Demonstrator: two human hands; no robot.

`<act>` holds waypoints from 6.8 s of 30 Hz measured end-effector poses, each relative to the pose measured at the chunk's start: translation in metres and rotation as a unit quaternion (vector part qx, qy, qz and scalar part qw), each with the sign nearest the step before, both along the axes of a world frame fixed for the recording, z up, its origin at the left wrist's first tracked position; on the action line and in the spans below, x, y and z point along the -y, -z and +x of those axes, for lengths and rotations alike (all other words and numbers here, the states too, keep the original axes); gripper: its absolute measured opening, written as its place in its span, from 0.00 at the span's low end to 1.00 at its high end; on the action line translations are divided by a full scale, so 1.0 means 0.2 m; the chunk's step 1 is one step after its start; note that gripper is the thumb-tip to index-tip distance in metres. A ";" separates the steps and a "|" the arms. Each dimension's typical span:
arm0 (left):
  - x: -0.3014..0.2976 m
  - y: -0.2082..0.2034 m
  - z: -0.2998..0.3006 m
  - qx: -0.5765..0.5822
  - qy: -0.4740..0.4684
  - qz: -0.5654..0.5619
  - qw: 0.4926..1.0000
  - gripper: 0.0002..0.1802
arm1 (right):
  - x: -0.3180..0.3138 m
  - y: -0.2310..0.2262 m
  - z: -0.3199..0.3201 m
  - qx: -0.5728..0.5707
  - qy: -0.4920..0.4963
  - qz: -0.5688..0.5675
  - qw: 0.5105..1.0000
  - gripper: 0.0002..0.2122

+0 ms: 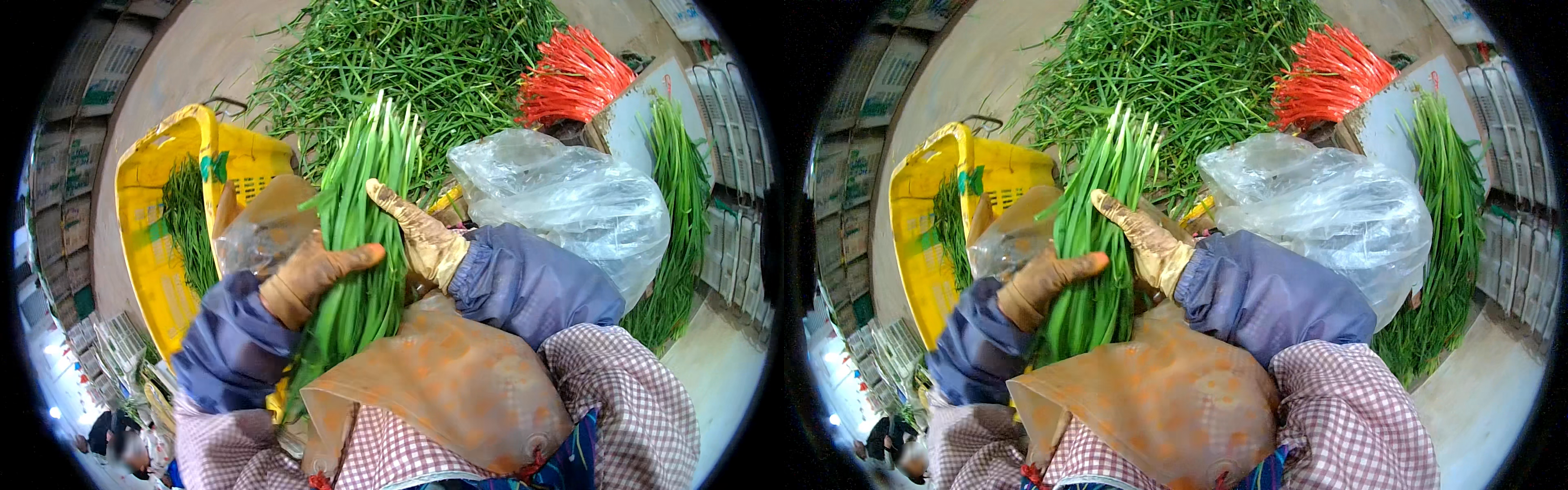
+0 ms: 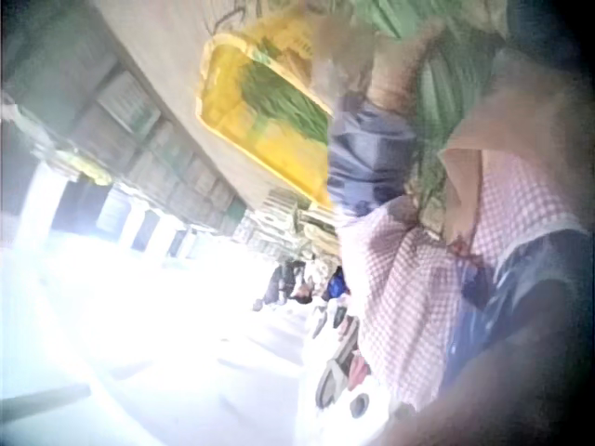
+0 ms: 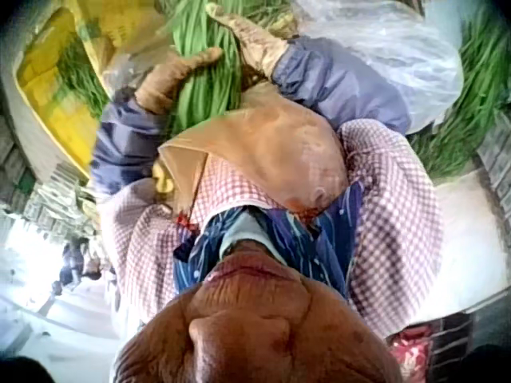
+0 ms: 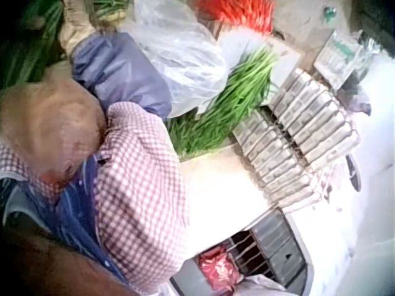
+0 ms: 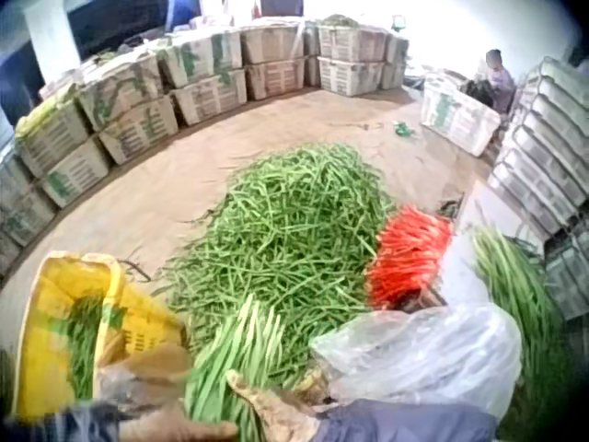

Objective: The person sorts through bunches of greens in a yellow crate, aligns them on a small white board, and secures each bundle with a red tie before placing it on a stack.

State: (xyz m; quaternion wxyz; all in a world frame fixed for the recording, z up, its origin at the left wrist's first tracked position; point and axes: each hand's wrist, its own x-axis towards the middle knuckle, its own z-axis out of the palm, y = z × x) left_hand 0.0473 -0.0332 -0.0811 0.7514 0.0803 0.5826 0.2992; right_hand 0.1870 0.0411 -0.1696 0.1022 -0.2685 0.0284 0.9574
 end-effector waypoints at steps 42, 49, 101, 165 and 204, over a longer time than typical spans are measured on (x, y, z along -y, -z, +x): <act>0.53 -0.25 -0.13 -0.170 -0.176 0.121 0.962 0.17 | -0.24 -0.16 -0.10 0.099 0.093 0.373 0.918 0.22; 0.70 -0.20 -0.20 -0.248 -0.158 0.076 0.953 0.20 | 0.06 -0.46 -0.17 0.018 0.080 0.659 0.747 0.08; 1.00 -0.03 -0.32 -0.376 0.165 0.265 0.872 0.22 | -0.20 -0.30 -0.25 -0.003 0.104 0.945 0.311 0.14; 1.07 0.08 -0.42 -0.467 0.311 0.226 0.796 0.30 | -0.32 -0.18 -0.35 0.047 -0.315 0.944 -0.089 0.08; 1.01 0.02 -0.41 -0.410 0.319 0.182 0.834 0.24 | -0.53 -0.17 -0.35 -0.026 -0.133 0.632 0.763 0.21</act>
